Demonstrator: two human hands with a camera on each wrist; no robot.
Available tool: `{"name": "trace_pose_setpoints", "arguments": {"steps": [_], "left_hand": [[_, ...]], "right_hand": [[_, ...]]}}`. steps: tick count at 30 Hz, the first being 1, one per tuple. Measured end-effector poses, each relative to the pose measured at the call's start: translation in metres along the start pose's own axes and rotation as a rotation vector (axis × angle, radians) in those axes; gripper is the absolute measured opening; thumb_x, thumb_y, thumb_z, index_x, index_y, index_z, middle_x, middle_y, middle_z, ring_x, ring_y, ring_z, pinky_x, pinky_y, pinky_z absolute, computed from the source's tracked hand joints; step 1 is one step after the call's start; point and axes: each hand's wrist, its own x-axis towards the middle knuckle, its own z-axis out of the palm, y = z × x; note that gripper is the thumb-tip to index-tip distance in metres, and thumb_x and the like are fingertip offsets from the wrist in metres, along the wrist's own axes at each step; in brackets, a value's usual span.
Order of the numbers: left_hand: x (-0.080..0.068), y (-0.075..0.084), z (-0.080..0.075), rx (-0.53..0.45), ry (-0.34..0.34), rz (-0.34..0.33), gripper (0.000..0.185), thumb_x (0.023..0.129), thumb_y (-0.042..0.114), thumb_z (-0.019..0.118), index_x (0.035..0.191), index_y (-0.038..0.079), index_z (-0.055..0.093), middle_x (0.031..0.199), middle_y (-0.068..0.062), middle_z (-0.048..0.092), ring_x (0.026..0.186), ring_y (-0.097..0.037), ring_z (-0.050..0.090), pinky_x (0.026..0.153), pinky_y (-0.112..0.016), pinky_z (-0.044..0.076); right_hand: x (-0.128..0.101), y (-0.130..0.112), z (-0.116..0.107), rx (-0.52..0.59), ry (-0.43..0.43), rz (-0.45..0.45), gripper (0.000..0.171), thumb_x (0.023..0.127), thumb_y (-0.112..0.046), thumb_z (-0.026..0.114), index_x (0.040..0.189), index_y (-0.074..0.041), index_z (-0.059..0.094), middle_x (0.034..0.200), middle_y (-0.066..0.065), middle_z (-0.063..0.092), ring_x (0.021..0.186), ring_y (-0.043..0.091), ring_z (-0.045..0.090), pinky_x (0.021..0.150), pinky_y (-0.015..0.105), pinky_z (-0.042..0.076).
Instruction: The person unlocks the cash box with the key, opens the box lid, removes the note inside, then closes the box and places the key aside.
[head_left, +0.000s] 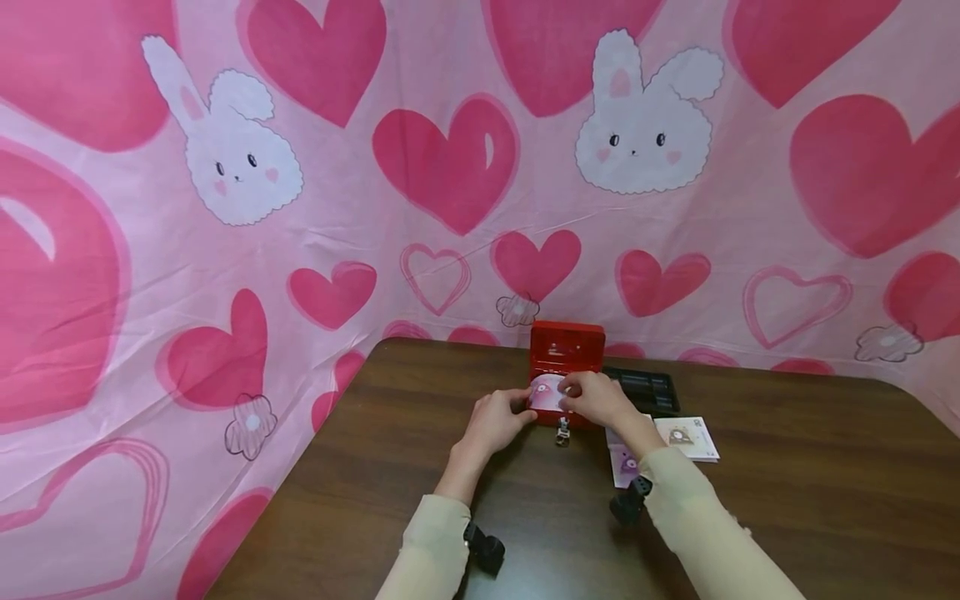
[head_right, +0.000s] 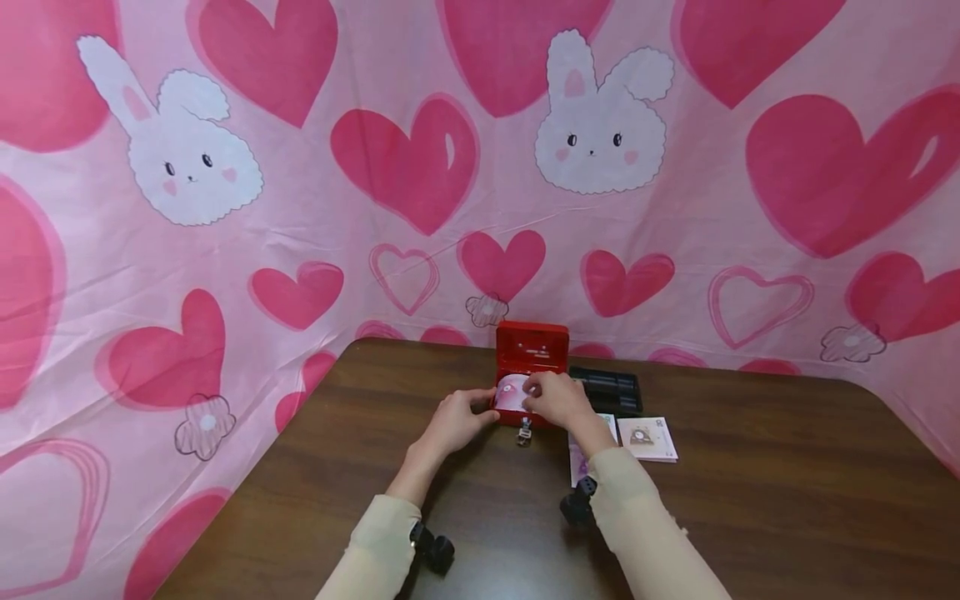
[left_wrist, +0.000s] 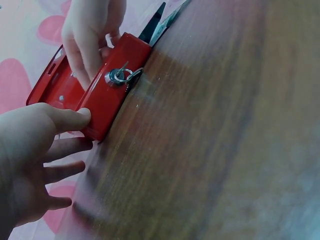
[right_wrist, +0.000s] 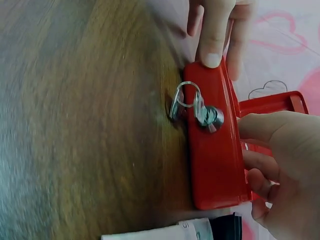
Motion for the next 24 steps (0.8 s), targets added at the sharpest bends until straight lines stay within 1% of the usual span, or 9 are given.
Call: {"name": "trace_pose_setpoints", "arguments": {"steps": [2, 4, 6, 9, 12, 16, 19, 24], "left_hand": [[-0.0003, 0.0004, -0.0003, -0.002, -0.001, 0.006, 0.042, 0.092, 0.03, 0.071, 0.133, 0.019, 0.066, 0.131, 0.0, 0.068, 0.121, -0.023, 0.063, 0.105, -0.048, 0.048], [-0.0005, 0.0009, -0.0007, -0.003, 0.0, 0.013, 0.042, 0.092, 0.029, 0.071, 0.132, 0.019, 0.066, 0.13, 0.0, 0.068, 0.121, -0.023, 0.063, 0.105, -0.048, 0.048], [-0.0008, 0.0011, -0.0011, -0.005, 0.002, 0.016, 0.042, 0.092, 0.029, 0.071, 0.132, 0.019, 0.066, 0.13, 0.0, 0.068, 0.121, -0.023, 0.063, 0.105, -0.048, 0.048], [-0.0004, 0.0001, -0.0013, -0.006, 0.003, 0.012, 0.042, 0.092, 0.028, 0.072, 0.132, 0.019, 0.066, 0.13, -0.001, 0.068, 0.121, -0.023, 0.063, 0.105, -0.049, 0.048], [0.0002, -0.0012, -0.0008, -0.01, 0.001, 0.004, 0.043, 0.092, 0.028, 0.072, 0.133, 0.018, 0.065, 0.131, -0.001, 0.067, 0.121, -0.024, 0.062, 0.104, -0.049, 0.048], [0.0002, -0.0021, -0.001, -0.006, -0.006, -0.011, 0.044, 0.092, 0.029, 0.071, 0.134, 0.018, 0.064, 0.133, -0.001, 0.066, 0.122, -0.024, 0.062, 0.105, -0.049, 0.048], [-0.0001, -0.0021, -0.0012, -0.004, -0.009, -0.02, 0.045, 0.092, 0.03, 0.071, 0.134, 0.019, 0.064, 0.134, -0.001, 0.066, 0.122, -0.024, 0.061, 0.105, -0.049, 0.048], [0.0, -0.0015, 0.0, -0.02, -0.01, -0.028, 0.045, 0.092, 0.03, 0.071, 0.135, 0.019, 0.064, 0.135, -0.001, 0.065, 0.123, -0.024, 0.061, 0.105, -0.049, 0.048]], "right_hand": [[0.0002, -0.0008, 0.0008, 0.039, 0.013, 0.012, 0.032, 0.087, -0.025, 0.073, 0.115, -0.009, 0.071, 0.105, 0.011, 0.074, 0.094, 0.026, 0.067, 0.094, 0.054, 0.052], [0.0005, -0.0011, 0.0016, 0.079, 0.026, 0.027, 0.035, 0.087, -0.026, 0.073, 0.117, -0.008, 0.069, 0.103, 0.012, 0.073, 0.09, 0.025, 0.065, 0.088, 0.049, 0.057], [0.0007, -0.0019, 0.0023, 0.116, 0.041, 0.045, 0.04, 0.087, -0.027, 0.073, 0.121, -0.007, 0.067, 0.101, 0.012, 0.072, 0.086, 0.023, 0.064, 0.085, 0.046, 0.058], [0.001, -0.0025, 0.0034, 0.149, 0.062, 0.057, 0.053, 0.087, -0.029, 0.074, 0.131, -0.005, 0.058, 0.099, 0.013, 0.07, 0.081, 0.022, 0.062, 0.08, 0.042, 0.059], [0.0, -0.0027, 0.0036, 0.172, 0.062, 0.073, 0.06, 0.086, -0.028, 0.075, 0.137, -0.005, 0.053, 0.098, 0.013, 0.069, 0.08, 0.021, 0.06, 0.079, 0.039, 0.059], [-0.0005, -0.0021, 0.0026, 0.175, 0.044, 0.073, 0.051, 0.085, -0.021, 0.074, 0.131, -0.004, 0.059, 0.096, 0.011, 0.068, 0.08, 0.021, 0.059, 0.081, 0.04, 0.059], [-0.001, -0.0019, 0.0028, 0.162, 0.052, 0.058, 0.045, 0.085, -0.016, 0.074, 0.127, -0.003, 0.062, 0.092, 0.01, 0.067, 0.078, 0.02, 0.057, 0.078, 0.039, 0.057], [-0.0032, -0.0002, 0.0044, 0.151, 0.09, 0.056, 0.049, 0.086, -0.015, 0.073, 0.131, -0.003, 0.06, 0.09, 0.009, 0.066, 0.075, 0.02, 0.055, 0.072, 0.035, 0.056]]}}
